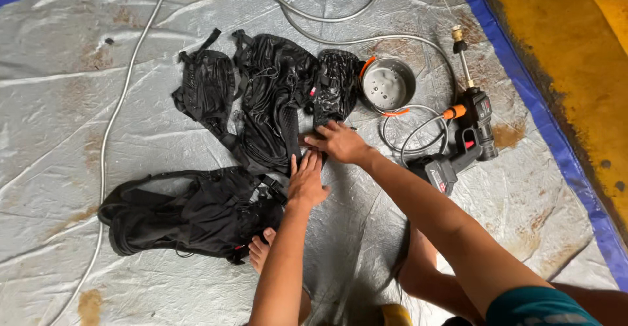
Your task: The person cleans a black vest on the floor using a brush and liquid from a small metal bowl.
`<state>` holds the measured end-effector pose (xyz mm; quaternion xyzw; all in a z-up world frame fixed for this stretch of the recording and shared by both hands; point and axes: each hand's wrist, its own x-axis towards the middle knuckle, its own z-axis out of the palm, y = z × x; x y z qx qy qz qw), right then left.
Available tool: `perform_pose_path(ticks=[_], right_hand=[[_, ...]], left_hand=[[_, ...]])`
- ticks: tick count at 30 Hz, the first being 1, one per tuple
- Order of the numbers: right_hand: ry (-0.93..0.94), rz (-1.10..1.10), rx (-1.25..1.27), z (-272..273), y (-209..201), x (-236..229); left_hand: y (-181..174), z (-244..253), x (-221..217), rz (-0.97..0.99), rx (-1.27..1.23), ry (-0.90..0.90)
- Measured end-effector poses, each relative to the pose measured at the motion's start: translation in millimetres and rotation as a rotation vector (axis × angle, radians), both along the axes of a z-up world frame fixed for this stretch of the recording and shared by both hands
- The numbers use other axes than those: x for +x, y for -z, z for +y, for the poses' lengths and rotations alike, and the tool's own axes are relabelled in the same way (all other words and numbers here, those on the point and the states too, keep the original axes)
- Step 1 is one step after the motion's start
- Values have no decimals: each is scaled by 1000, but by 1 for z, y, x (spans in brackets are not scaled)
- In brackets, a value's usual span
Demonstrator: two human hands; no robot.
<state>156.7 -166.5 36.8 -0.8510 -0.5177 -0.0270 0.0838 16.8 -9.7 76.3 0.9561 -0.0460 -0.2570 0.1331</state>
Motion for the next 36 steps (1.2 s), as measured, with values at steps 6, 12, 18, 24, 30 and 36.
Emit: perform_pose_path(ticks=[6,12,18,24,30,36], right_hand=[[582,-67,18,5,36,48],[297,66,-16,-2,-44,47],[24,31,-16,11,-42,32],[283,-86,-46,-12,-2,59],[262,-163,45,-25,-32,35],[256,93,150,-16,3,1]], left_hand=[[-12,2,0,41,-26,14],[-13,4,-2,20,-49,18],[-15,2,-2,0,-51,-14],[-19,1,-1,32,-61,-20],[-20,2,0,49,-34,-13],[-26,4,-1,19,-77,-28]])
